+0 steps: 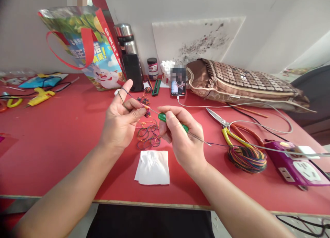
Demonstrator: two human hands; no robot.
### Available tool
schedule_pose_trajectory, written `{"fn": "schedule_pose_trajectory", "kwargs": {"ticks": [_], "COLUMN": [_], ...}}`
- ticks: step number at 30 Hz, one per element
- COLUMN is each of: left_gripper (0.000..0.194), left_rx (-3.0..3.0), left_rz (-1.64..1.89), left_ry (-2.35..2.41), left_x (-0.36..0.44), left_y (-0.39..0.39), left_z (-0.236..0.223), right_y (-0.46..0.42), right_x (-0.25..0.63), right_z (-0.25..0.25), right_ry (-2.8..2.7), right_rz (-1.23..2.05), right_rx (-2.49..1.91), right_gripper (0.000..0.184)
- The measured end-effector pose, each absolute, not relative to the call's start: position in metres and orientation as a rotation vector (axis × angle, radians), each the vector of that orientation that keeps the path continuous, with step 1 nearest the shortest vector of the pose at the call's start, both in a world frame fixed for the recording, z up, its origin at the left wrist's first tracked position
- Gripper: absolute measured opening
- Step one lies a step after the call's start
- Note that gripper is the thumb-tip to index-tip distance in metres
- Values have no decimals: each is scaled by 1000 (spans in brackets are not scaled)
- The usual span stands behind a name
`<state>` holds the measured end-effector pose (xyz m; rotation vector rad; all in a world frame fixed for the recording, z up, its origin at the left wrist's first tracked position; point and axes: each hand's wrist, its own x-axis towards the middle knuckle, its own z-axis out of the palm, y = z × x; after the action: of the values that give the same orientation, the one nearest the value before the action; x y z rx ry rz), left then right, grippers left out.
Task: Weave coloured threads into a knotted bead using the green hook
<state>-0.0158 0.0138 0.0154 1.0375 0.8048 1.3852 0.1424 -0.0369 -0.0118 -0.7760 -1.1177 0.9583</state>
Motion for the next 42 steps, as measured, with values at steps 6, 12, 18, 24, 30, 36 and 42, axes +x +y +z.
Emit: {"fn": "schedule_pose_trajectory", "kwargs": {"ticks": [6, 12, 18, 24, 30, 36, 42], "left_gripper": [102, 93, 88, 97, 111, 112, 120], "left_rx": [967, 991, 1000, 966, 879, 810, 721], "left_rz": [1372, 1371, 1377, 1368, 1320, 1318, 1261], "left_ry": [773, 768, 781, 798, 750, 754, 703], "left_x": [-15, -17, -21, -22, -19, -20, -21], "left_y": [14, 15, 20, 20, 14, 11, 6], "left_z": [18, 20, 20, 23, 28, 31, 35], "right_y": [-41, -46, -44, -42, -42, -42, -42], "right_x": [144, 149, 157, 160, 160, 163, 164], "right_z": [-9, -8, -3, -5, -10, -8, -9], "right_ry": [-1160, -1423, -1664, -1639, -1545, -1542, -1576], "right_rz": [876, 518, 285, 294, 359, 418, 445], "right_rx": [-777, -892, -868, -861, -822, -795, -733], "right_gripper": [16, 20, 25, 29, 30, 32, 40]}}
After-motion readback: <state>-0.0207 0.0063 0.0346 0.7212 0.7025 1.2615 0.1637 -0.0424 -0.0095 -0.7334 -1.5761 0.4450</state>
